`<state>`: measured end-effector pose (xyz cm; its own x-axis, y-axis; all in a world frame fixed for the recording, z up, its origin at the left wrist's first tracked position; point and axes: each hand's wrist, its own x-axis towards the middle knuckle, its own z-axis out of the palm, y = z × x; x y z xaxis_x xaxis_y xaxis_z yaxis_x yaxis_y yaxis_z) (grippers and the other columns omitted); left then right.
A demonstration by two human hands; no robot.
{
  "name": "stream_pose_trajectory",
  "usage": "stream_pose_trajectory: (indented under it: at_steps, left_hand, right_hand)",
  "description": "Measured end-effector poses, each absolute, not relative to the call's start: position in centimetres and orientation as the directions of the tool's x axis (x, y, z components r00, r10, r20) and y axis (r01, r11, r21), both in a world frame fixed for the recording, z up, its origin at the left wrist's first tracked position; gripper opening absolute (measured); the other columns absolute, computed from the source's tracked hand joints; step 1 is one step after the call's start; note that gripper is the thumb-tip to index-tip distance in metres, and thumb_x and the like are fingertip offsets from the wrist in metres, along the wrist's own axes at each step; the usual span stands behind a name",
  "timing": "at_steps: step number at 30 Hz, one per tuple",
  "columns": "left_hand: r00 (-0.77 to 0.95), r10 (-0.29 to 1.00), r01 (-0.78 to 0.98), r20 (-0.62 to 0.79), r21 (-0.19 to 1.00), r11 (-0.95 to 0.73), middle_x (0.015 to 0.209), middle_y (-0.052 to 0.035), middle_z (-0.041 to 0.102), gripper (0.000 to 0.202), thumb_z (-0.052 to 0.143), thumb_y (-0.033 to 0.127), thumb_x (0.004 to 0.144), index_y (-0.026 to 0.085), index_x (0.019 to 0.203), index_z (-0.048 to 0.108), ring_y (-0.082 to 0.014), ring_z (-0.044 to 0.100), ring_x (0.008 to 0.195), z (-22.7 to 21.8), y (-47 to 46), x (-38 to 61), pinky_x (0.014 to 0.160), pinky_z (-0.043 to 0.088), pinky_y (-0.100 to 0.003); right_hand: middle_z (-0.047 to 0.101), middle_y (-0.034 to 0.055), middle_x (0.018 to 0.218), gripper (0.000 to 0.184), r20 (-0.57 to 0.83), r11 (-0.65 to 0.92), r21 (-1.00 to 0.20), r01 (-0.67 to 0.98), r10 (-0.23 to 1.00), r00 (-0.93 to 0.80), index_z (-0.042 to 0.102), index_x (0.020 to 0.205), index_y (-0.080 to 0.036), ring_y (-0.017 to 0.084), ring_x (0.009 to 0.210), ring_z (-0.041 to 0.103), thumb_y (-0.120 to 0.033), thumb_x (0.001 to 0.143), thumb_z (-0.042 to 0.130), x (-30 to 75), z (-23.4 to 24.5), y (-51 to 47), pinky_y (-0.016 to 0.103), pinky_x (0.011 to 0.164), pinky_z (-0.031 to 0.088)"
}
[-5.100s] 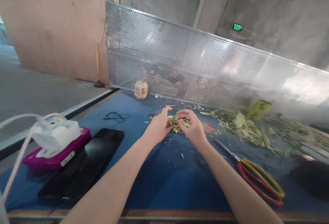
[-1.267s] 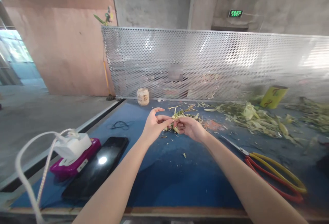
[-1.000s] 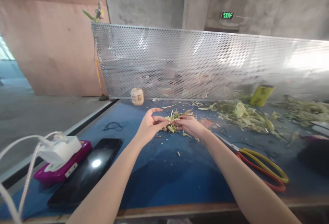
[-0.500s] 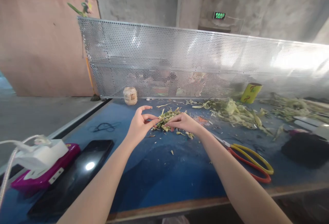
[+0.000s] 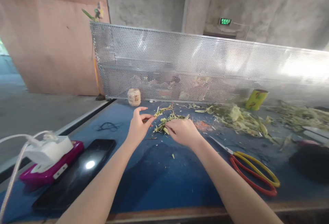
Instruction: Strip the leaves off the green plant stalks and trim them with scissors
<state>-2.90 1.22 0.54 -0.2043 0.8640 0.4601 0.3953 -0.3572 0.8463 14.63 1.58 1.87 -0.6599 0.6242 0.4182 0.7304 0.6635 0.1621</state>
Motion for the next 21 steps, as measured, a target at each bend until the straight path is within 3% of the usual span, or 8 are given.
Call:
stream_pose_trajectory:
  at_steps: [6,9,12,14,16,19,21]
  left_hand:
    - [-0.050,0.850,0.617,0.524,0.686,-0.386,0.075,-0.0010,0.063,0.036,0.052,0.023,0.072,0.018,0.103,0.034,-0.0133,0.058,0.060,0.0,1.4,-2.7,0.065,0.043,-0.028]
    - [0.092,0.858,0.704,0.505,0.576,-0.414,0.075,-0.0019,0.062,0.033,0.045,0.015,0.074,0.016,0.106,0.034,-0.0157,0.058,0.070,-0.1,1.2,-2.2,0.068,0.042,-0.029]
    - [0.205,0.854,0.757,0.478,0.476,-0.448,0.074,-0.0039,0.060,0.037,0.040,0.011,0.075,0.014,0.110,0.032,-0.0187,0.058,0.074,-0.2,1.0,-1.5,0.065,0.042,-0.030]
    - [0.271,0.828,0.770,0.491,0.406,-0.493,0.078,-0.0067,0.060,0.042,0.040,0.008,0.072,0.012,0.113,0.029,-0.0202,0.058,0.077,-0.5,0.9,-1.3,0.065,0.042,-0.031]
    - [0.310,0.799,0.770,0.515,0.357,-0.529,0.082,-0.0086,0.059,0.048,0.041,0.006,0.070,0.010,0.115,0.026,-0.0210,0.058,0.079,-0.7,0.9,-1.1,0.067,0.042,-0.032]
    - [0.335,0.767,0.752,0.547,0.336,-0.567,0.079,-0.0082,0.060,0.043,0.041,0.012,0.076,0.010,0.116,0.026,-0.0216,0.058,0.078,-0.8,0.8,-1.0,0.068,0.043,-0.034]
    - [0.361,0.731,0.720,0.580,0.325,-0.613,0.079,-0.0079,0.061,0.040,0.042,0.017,0.079,0.011,0.116,0.027,-0.0221,0.058,0.081,-0.8,0.6,-0.7,0.070,0.043,-0.036]
  right_hand:
    - [0.056,0.0052,0.080,0.021,0.317,0.740,0.347,0.576,0.486,-0.815,0.056,0.078,-0.015,0.013,0.065,0.051,-0.017,0.081,0.036,14.5,2.1,1.2,0.024,0.050,0.030]
    - [0.055,0.0076,0.088,0.022,0.365,0.774,0.362,0.519,0.395,-0.843,0.058,0.078,-0.014,0.014,0.068,0.048,-0.014,0.080,0.035,14.3,1.8,1.1,0.025,0.051,0.031]
    - [0.056,0.0086,0.092,0.021,0.468,0.823,0.303,0.480,0.310,-0.828,0.058,0.072,-0.012,0.015,0.073,0.045,-0.012,0.077,0.038,14.0,1.4,1.2,0.027,0.057,0.035]
    - [0.059,0.0076,0.085,0.020,0.539,0.873,0.201,0.444,0.280,-0.794,0.059,0.068,-0.013,0.017,0.079,0.044,-0.011,0.075,0.041,13.9,1.2,1.4,0.030,0.067,0.037]
    - [0.061,0.0048,0.073,0.020,0.591,0.901,0.023,0.434,0.338,-0.733,0.059,0.063,-0.015,0.018,0.083,0.043,-0.010,0.074,0.043,13.9,1.3,1.6,0.034,0.077,0.034]
    - [0.062,0.0014,0.067,0.022,0.576,0.831,-0.347,0.434,0.554,-0.601,0.059,0.056,-0.017,0.017,0.083,0.046,-0.010,0.073,0.046,14.4,2.0,2.3,0.037,0.082,0.030]
    - [0.063,0.0013,0.067,0.020,0.473,0.706,-0.615,0.352,0.687,-0.552,0.060,0.056,-0.017,0.016,0.079,0.050,-0.012,0.071,0.048,15.0,2.5,3.0,0.035,0.081,0.033]
